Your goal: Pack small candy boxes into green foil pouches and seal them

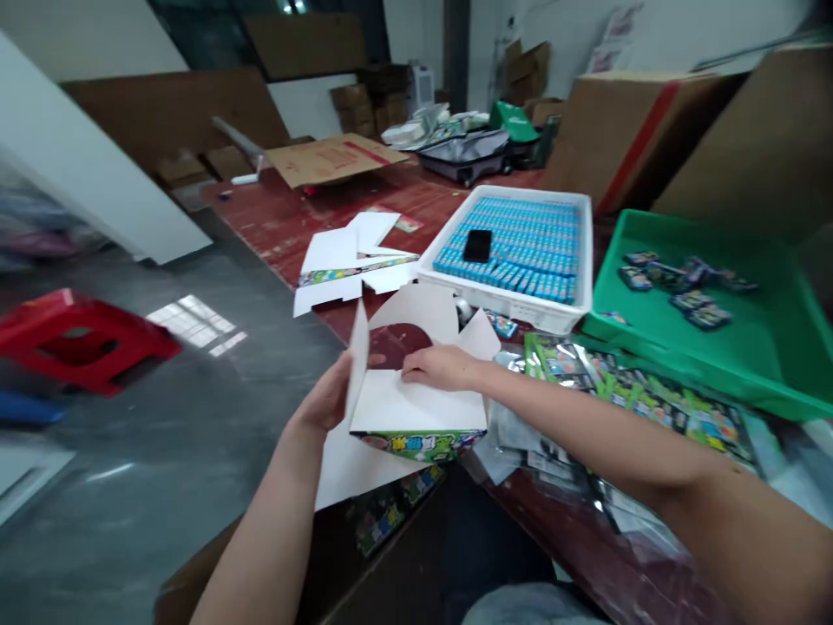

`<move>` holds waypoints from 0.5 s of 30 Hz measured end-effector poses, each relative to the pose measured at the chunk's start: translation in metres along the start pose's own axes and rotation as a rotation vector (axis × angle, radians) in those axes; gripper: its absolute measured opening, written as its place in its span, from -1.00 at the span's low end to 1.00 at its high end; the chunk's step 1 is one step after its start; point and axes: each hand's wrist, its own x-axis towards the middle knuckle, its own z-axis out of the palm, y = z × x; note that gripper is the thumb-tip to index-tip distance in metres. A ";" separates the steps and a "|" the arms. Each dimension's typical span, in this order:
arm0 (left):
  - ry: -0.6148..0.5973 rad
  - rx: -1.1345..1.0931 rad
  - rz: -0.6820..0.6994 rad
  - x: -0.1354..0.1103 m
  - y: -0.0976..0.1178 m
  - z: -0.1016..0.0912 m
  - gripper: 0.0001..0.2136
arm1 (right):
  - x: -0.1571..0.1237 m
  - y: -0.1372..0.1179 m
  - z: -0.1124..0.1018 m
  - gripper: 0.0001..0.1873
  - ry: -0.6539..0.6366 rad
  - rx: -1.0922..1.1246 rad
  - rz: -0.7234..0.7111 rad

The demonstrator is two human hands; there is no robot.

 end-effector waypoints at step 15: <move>0.264 0.134 0.001 -0.007 0.011 0.006 0.02 | -0.029 -0.052 0.011 -0.66 0.209 -0.210 -0.052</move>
